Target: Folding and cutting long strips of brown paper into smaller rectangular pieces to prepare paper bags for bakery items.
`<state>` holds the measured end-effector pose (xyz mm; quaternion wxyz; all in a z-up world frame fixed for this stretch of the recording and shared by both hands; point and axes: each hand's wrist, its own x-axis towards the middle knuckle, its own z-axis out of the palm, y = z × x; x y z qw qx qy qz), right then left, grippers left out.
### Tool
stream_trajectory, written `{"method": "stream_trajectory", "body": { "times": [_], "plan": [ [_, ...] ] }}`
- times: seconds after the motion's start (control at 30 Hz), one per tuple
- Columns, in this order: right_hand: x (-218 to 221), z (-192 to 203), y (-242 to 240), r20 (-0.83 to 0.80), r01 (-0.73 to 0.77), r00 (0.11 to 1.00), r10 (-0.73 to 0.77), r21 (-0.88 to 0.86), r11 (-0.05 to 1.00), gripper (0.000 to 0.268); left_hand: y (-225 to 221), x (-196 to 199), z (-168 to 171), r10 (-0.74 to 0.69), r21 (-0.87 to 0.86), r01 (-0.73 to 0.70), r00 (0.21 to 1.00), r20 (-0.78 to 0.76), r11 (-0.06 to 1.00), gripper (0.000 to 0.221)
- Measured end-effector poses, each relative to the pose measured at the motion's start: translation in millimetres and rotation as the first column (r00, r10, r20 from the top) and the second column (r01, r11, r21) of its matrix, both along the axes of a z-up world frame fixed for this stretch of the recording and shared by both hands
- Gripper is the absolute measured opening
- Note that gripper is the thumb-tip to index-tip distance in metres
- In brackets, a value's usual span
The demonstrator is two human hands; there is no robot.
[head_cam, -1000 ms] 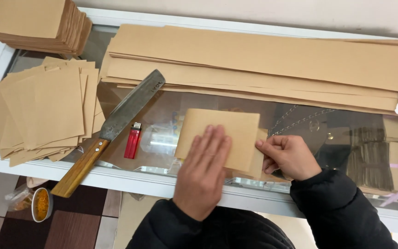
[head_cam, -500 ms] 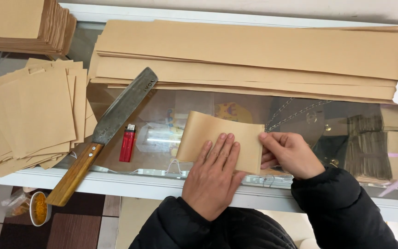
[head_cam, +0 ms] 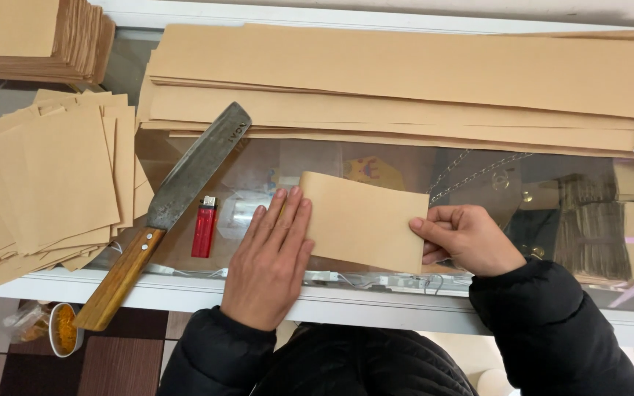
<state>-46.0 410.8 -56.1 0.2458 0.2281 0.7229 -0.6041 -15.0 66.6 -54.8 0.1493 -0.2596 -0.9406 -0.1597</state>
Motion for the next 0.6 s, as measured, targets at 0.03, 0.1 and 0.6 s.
{"method": "stream_trajectory", "body": {
  "times": [0.03, 0.1, 0.6],
  "plan": [
    [-0.5, 2.0, -0.4, 0.002, 0.002, 1.000, -0.002, 0.001, 1.000, 0.029, -1.6, 0.3, -2.3, -0.002, 0.001, 0.002, 1.000, 0.002, 1.000, 0.059],
    [-1.3, 5.6, -1.5, 0.028, -0.006, 1.000, 0.006, 0.023, 1.000, 0.028, -4.8, 1.4, -6.9, -0.018, 0.034, 0.016, 0.999, 0.049, 0.999, 0.059],
    [-3.3, -5.7, 8.0, 0.055, -0.019, 0.998, 0.020, -0.008, 1.000, 0.028, -5.0, -0.8, -7.0, -0.031, 0.064, 0.024, 0.995, 0.096, 0.998, 0.057]
  ]
}}
